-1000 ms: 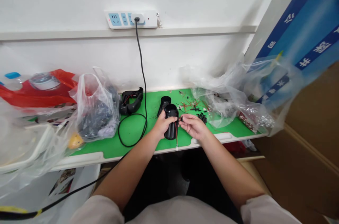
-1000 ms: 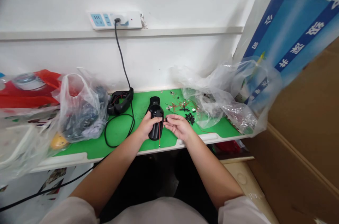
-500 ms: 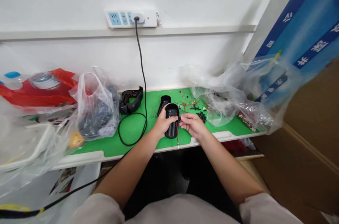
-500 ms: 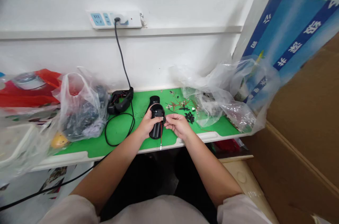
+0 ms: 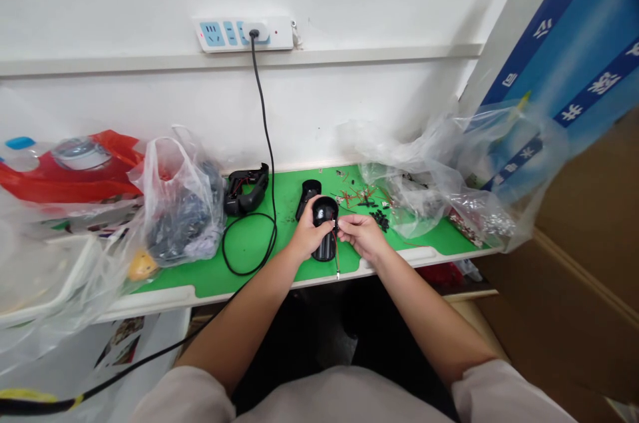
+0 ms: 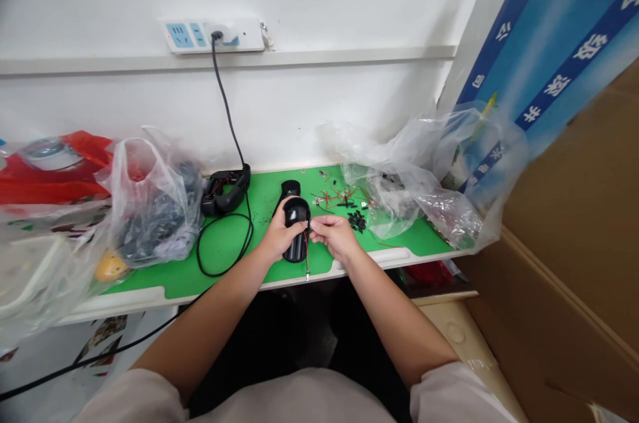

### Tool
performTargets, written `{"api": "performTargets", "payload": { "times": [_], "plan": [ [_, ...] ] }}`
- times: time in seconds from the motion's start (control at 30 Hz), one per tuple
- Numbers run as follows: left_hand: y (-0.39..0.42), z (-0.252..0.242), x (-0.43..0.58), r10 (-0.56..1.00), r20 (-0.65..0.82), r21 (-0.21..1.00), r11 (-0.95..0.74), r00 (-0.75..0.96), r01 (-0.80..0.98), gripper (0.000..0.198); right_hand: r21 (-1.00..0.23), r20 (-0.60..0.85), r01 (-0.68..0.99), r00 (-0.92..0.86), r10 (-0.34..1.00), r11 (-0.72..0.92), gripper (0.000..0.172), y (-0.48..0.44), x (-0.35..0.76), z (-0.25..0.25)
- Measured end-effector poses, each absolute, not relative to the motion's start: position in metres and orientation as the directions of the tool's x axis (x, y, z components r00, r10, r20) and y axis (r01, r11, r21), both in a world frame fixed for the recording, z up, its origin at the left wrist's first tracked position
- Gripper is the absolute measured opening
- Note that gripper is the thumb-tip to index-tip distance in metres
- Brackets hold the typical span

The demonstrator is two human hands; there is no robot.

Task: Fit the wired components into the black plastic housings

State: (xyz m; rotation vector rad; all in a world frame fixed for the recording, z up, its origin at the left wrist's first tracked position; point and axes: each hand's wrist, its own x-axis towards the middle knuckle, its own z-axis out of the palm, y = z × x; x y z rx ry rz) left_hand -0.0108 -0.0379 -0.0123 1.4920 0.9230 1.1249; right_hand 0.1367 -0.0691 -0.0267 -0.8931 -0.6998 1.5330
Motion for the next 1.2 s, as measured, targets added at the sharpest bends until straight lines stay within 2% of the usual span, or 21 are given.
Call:
{"api": "performTargets", "payload": {
  "times": [0.13, 0.2, 0.33, 0.4, 0.47, 0.63, 0.87, 1.03, 1.2],
  "plan": [
    [-0.038, -0.013, -0.01, 0.938, 0.223, 0.97, -0.241, 0.265, 0.039, 0.06, -0.858, -0.145, -0.497, -0.006, 0.989, -0.128, 0.031, -0.071, 0.134, -0.027],
    [-0.038, -0.013, -0.01, 0.944, 0.207, 0.974, -0.224, 0.257, 0.041, 0.06, -0.902, -0.092, -0.423, -0.009, 0.996, -0.087, 0.03, -0.073, 0.131, -0.028],
    [-0.037, -0.015, -0.01, 0.95, 0.211, 0.972, -0.229, 0.232, 0.054, 0.06, -0.993, 0.102, -0.056, -0.018, 0.995, 0.1, 0.031, -0.078, 0.126, -0.032],
    [-0.036, -0.016, -0.011, 0.939, 0.265, 0.955, -0.288, 0.219, 0.075, 0.059, -0.97, 0.197, 0.139, -0.019, 0.98, 0.198, 0.033, -0.08, 0.124, -0.032],
    [-0.034, -0.017, -0.012, 0.927, 0.303, 0.941, -0.328, 0.221, 0.086, 0.058, -0.929, 0.268, 0.255, -0.039, 0.963, 0.269, 0.03, -0.081, 0.122, -0.032],
    [-0.035, -0.017, -0.011, 0.913, 0.34, 0.925, -0.368, 0.226, 0.096, 0.055, -0.883, 0.291, 0.352, -0.106, 0.951, 0.31, 0.025, -0.083, 0.12, -0.03],
    [-0.037, -0.02, -0.005, 0.901, 0.376, 0.906, -0.407, 0.216, 0.119, 0.054, -0.728, 0.416, 0.575, -0.062, 0.907, 0.373, 0.026, -0.087, 0.119, -0.033],
    [-0.041, -0.019, -0.003, 0.899, 0.395, 0.887, -0.427, 0.19, 0.177, 0.052, -0.692, 0.408, 0.611, -0.11, 0.907, 0.385, 0.022, -0.087, 0.12, -0.032],
    [-0.041, -0.017, -0.004, 0.908, 0.366, 0.9, -0.402, 0.206, 0.172, 0.052, -0.728, 0.39, 0.57, -0.111, 0.914, 0.38, 0.024, -0.087, 0.12, -0.03]
  ]
}}
